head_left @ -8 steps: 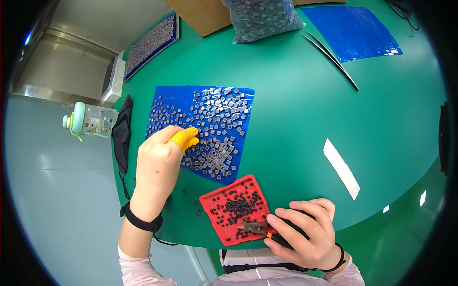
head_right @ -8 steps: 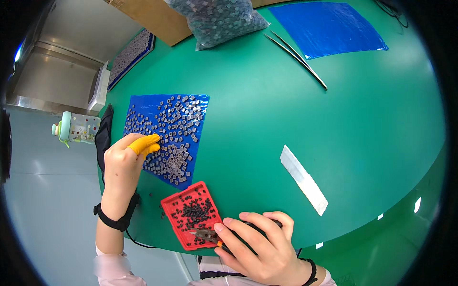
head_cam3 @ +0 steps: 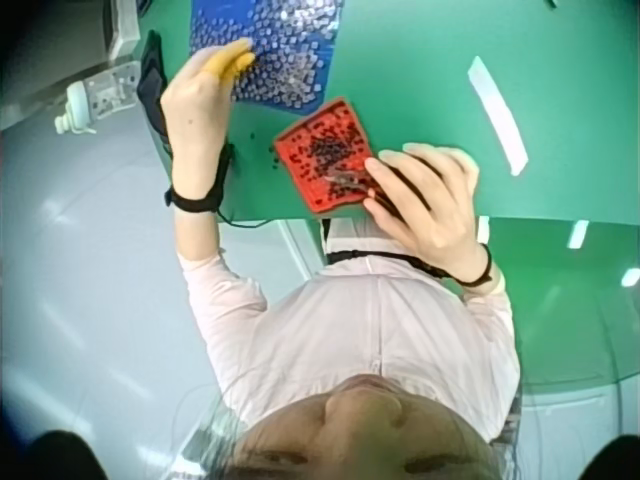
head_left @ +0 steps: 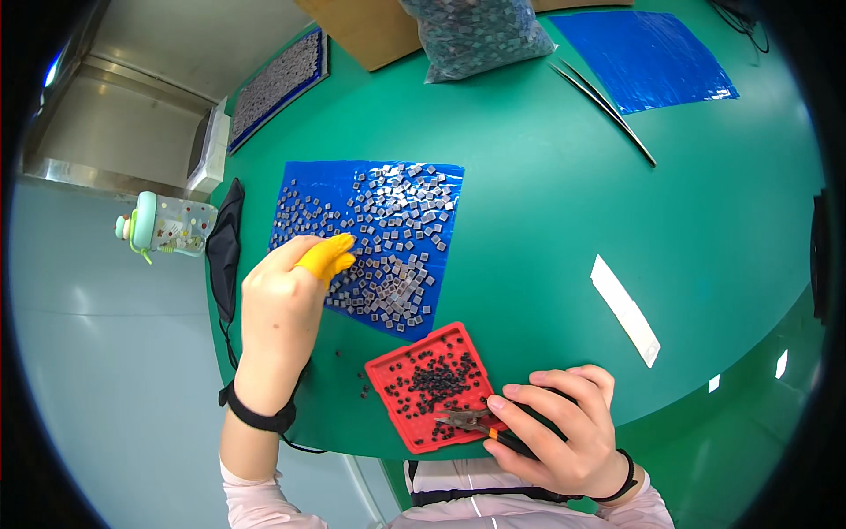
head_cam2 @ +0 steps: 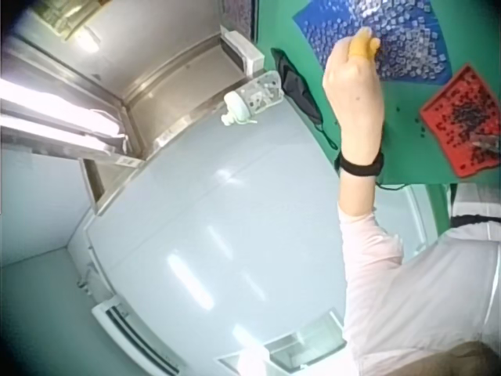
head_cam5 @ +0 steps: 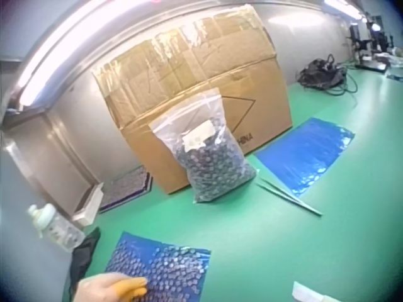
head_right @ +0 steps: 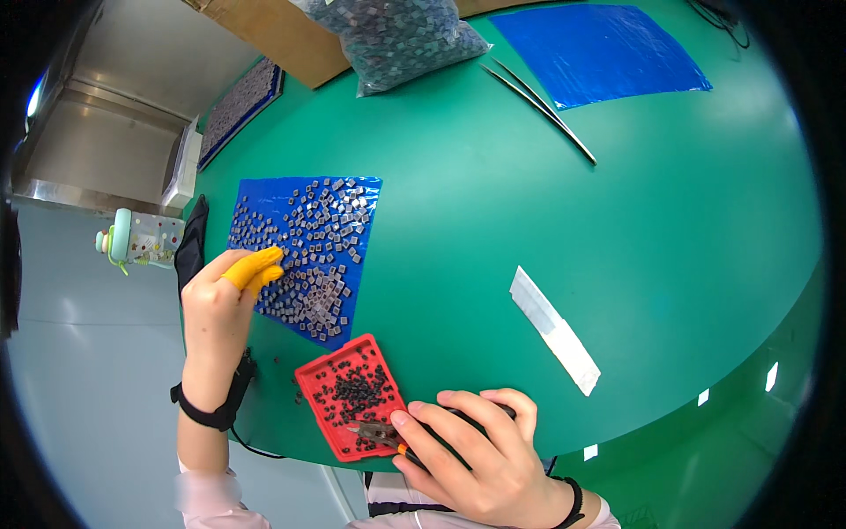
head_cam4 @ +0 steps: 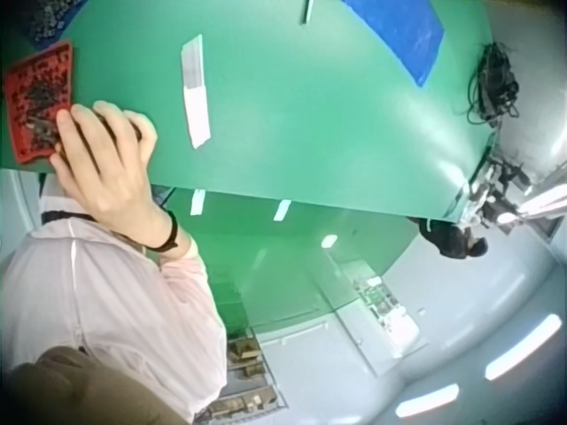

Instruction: The person uses pliers to pick up small black components from a red tray and places them onto a blue sheet on the table. The person repeats this action continuously, transferring items one by one.

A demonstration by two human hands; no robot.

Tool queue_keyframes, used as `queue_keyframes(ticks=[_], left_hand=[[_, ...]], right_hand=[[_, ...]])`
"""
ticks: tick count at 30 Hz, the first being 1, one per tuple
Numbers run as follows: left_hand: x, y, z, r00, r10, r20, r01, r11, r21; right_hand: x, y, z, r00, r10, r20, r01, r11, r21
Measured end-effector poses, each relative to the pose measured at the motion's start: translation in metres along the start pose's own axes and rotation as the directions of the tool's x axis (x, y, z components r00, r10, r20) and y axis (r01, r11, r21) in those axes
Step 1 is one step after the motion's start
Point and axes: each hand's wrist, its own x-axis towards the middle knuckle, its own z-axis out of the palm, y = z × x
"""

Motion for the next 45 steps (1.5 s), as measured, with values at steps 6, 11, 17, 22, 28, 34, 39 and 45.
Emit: queue_keyframes(ticks=[6,11,17,22,28,34,39,45], left_hand=[[-0.040,0.028,-0.036,0.945,-0.320,0.065,0.326,0.925,-0.197],[-0.104,0.051,-0.039,0.759,-0.585,0.286,0.651,0.699,-0.298],[-0.120,0.066,-0.017,0.663,-0.707,0.244,0.722,0.519,-0.457],[-0.123,0.067,-0.012,0.717,-0.682,0.145,0.664,0.605,-0.439],[-0.133,0.085,-0.009,0.720,-0.693,0.007,0.455,0.465,-0.760],[-0.116,0.100,-0.004,0.802,-0.569,0.183,0.187,-0.052,-0.981],[-0.117,0.104,-0.003,0.793,-0.567,0.225,0.170,-0.148,-0.974],[-0.119,0.094,-0.001,0.847,-0.488,0.211,0.215,-0.049,-0.975]], right_hand=[[-0.002,0.002,0.002,1.000,0.027,0.004,-0.027,0.999,-0.022],[0.001,0.002,0.001,1.000,0.018,0.007,-0.018,1.000,0.007],[0.001,0.001,0.001,0.999,0.017,0.031,-0.017,1.000,-0.001],[0.003,-0.001,-0.002,0.999,0.037,0.040,-0.037,0.999,-0.017],[0.005,-0.001,-0.001,0.999,0.030,0.017,-0.031,0.999,0.033],[0.002,0.000,-0.005,1.000,0.023,0.006,-0.023,0.990,0.141],[0.002,-0.001,-0.004,1.000,0.021,0.014,-0.023,0.980,0.197],[0.002,-0.003,-0.003,0.999,0.045,0.032,-0.049,0.985,0.166]])
